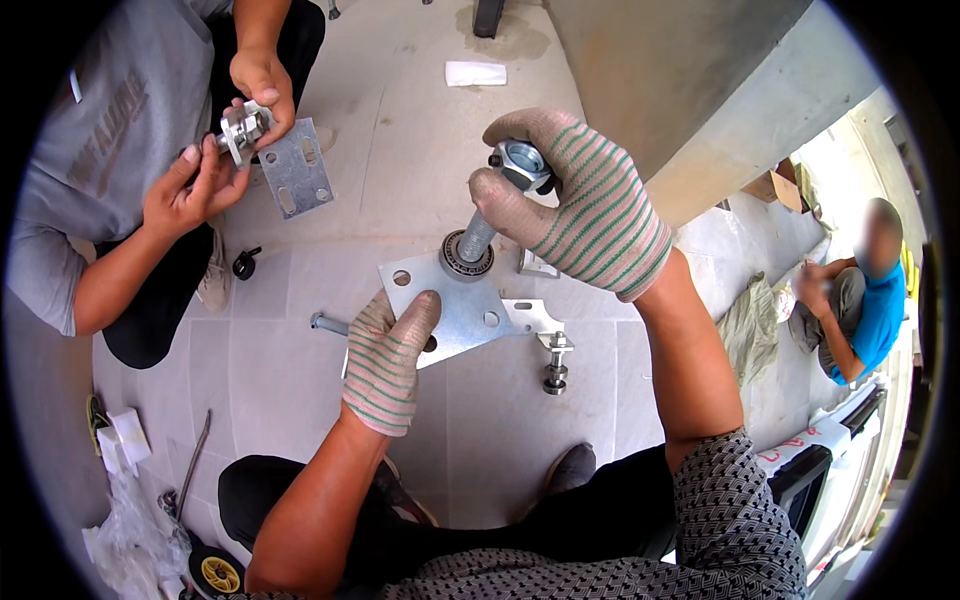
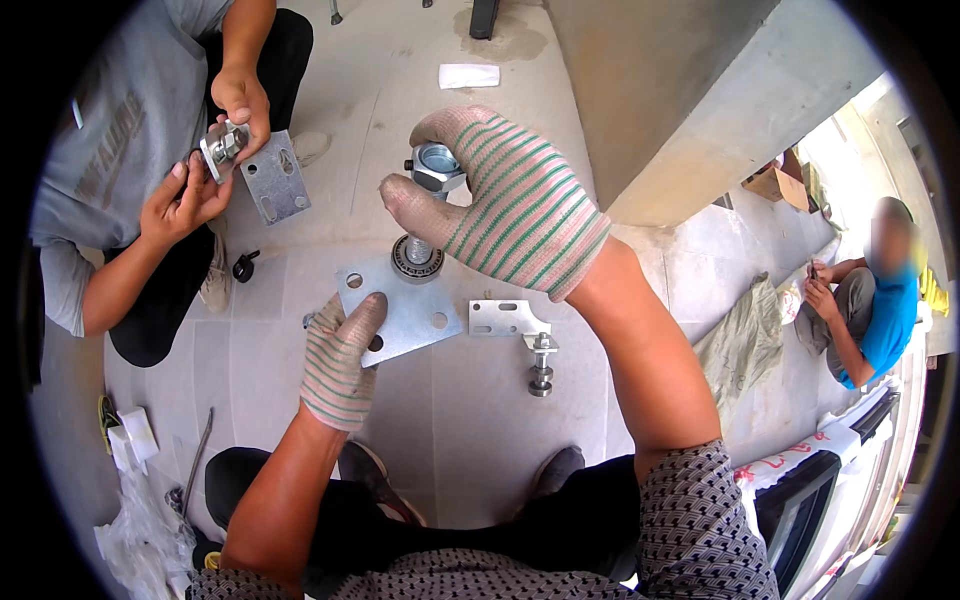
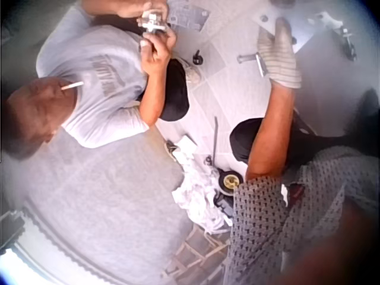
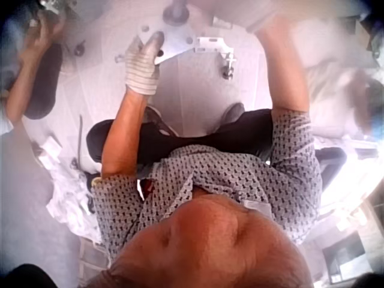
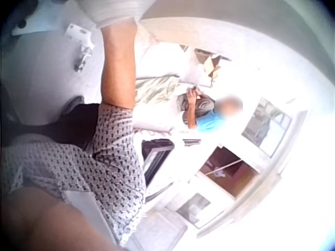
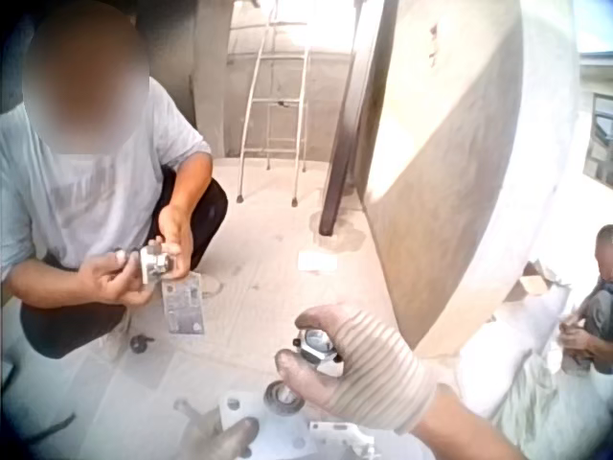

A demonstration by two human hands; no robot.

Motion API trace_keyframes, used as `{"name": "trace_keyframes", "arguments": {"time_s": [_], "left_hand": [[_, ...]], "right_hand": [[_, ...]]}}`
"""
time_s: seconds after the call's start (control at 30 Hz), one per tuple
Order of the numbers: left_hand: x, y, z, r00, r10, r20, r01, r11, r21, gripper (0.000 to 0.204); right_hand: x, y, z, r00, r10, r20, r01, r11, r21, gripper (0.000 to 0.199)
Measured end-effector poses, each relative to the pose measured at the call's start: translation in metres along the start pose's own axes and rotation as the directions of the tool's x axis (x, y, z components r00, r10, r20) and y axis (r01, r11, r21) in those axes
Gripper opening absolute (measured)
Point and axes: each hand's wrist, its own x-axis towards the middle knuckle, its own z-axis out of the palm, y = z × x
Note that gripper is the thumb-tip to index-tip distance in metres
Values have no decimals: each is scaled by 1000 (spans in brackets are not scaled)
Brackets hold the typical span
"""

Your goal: The person sits on the floor and assembles metal hardware components, including threaded rods, nuts, washers, and metal plates. They thread nuts onto rods, place washers, and attach plates to the rods, creating several assembled units. Another person is visible in the background working on similar tasks.

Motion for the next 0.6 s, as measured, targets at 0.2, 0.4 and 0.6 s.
{"name": "trace_keyframes", "arguments": {"time_s": [0.2, 0.4, 0.6], "left_hand": [[-1, -1, 2, 1000, -6, -2, 6, 999, 33, 33], [-2, 0, 6, 1000, 17, -17, -16, 999, 50, 32], [-3, 1, 2, 1000, 1, -26, 1, 997, 71, 31]], "right_hand": [[0, 10, -1, 997, -71, 27, 71, 997, -4, 38], [-1, 4, -2, 996, -87, -35, 90, 991, 95, 37], [3, -2, -5, 988, 68, 139, -61, 997, -57, 34]]}}
